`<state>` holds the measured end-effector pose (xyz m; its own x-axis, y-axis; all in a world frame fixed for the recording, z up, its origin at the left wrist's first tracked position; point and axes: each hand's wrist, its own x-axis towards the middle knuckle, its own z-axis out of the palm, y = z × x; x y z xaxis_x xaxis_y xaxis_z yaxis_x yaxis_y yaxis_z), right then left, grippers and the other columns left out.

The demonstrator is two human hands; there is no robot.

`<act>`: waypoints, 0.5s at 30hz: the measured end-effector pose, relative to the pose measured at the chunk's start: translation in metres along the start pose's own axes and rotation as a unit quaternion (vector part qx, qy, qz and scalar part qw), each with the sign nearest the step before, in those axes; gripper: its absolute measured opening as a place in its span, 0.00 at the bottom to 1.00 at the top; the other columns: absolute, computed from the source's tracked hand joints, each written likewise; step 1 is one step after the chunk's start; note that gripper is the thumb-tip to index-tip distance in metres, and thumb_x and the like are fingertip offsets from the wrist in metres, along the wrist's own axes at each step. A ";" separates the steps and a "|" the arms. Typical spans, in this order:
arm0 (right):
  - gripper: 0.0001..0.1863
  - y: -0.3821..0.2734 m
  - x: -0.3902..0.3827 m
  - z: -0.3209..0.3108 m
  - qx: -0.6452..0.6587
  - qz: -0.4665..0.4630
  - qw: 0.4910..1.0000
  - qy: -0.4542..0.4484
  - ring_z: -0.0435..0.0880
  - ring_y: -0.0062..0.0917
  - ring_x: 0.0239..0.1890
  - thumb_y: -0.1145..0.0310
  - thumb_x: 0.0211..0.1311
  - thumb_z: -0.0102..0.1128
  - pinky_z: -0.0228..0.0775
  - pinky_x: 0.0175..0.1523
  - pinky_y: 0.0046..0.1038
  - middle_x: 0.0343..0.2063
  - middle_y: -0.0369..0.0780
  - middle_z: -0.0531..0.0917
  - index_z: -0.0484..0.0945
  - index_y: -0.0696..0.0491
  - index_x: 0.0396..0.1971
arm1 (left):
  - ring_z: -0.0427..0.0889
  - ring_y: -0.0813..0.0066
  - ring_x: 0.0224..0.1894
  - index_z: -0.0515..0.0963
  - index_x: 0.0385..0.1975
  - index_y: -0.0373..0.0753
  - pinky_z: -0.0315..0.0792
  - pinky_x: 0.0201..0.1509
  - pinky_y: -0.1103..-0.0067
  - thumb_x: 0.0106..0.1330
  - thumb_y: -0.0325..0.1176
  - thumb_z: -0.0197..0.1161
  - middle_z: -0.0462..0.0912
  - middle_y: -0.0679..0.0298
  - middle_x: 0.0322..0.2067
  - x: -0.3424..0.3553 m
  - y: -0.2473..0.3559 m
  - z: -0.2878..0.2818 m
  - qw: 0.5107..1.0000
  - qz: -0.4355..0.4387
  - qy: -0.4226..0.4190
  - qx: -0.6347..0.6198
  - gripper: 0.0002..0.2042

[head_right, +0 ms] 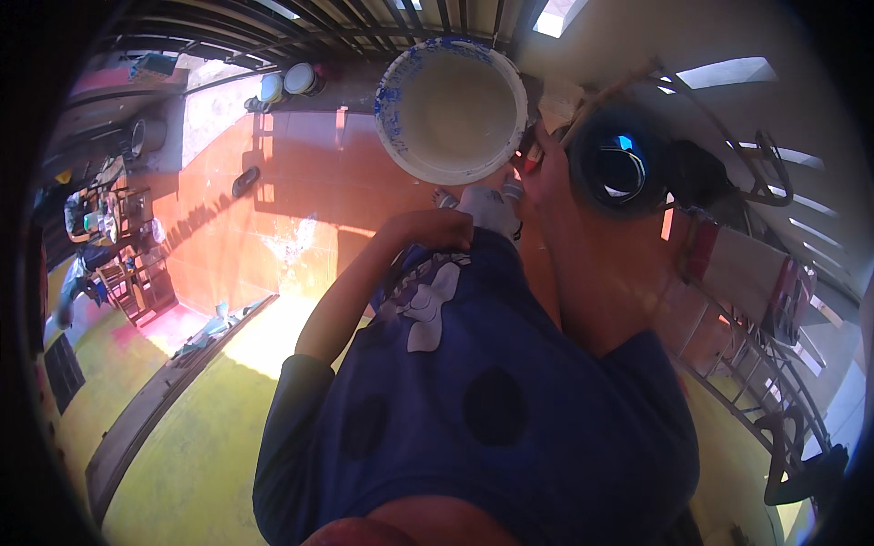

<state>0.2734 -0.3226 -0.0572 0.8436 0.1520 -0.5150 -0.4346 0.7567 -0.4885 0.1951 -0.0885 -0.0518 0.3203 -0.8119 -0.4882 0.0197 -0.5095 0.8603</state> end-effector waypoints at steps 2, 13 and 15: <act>0.17 0.007 0.004 0.005 -0.015 0.004 1.000 -0.011 0.81 0.30 0.55 0.60 0.77 0.52 0.77 0.58 0.41 0.52 0.40 0.82 0.76 0.53 0.57 | 0.83 0.60 0.48 0.77 0.45 0.38 0.73 0.54 0.67 0.70 0.37 0.63 0.83 0.54 0.43 -0.014 -0.010 0.004 0.999 -0.018 0.019 -0.040 0.11; 0.19 0.044 0.009 0.053 0.006 0.003 1.000 0.027 0.79 0.29 0.56 0.61 0.79 0.48 0.76 0.58 0.35 0.55 0.38 0.80 0.72 0.52 0.62 | 0.77 0.57 0.58 0.68 0.64 0.33 0.70 0.64 0.57 0.78 0.49 0.43 0.77 0.52 0.57 -0.092 -0.060 -0.034 0.649 0.169 0.503 -0.546 0.27; 0.19 0.051 0.006 0.062 -0.012 0.015 0.999 0.038 0.78 0.29 0.57 0.61 0.79 0.46 0.75 0.58 0.35 0.56 0.38 0.79 0.72 0.52 0.63 | 0.75 0.56 0.60 0.67 0.65 0.33 0.69 0.65 0.55 0.77 0.50 0.40 0.76 0.51 0.59 -0.098 -0.054 -0.056 0.617 0.152 0.511 -0.579 0.28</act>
<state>0.2762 -0.2436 -0.0413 0.8042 0.1244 -0.5812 -0.4667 0.7375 -0.4881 0.2155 0.0348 -0.0422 0.8943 0.0860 -0.4391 0.2847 0.6477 0.7067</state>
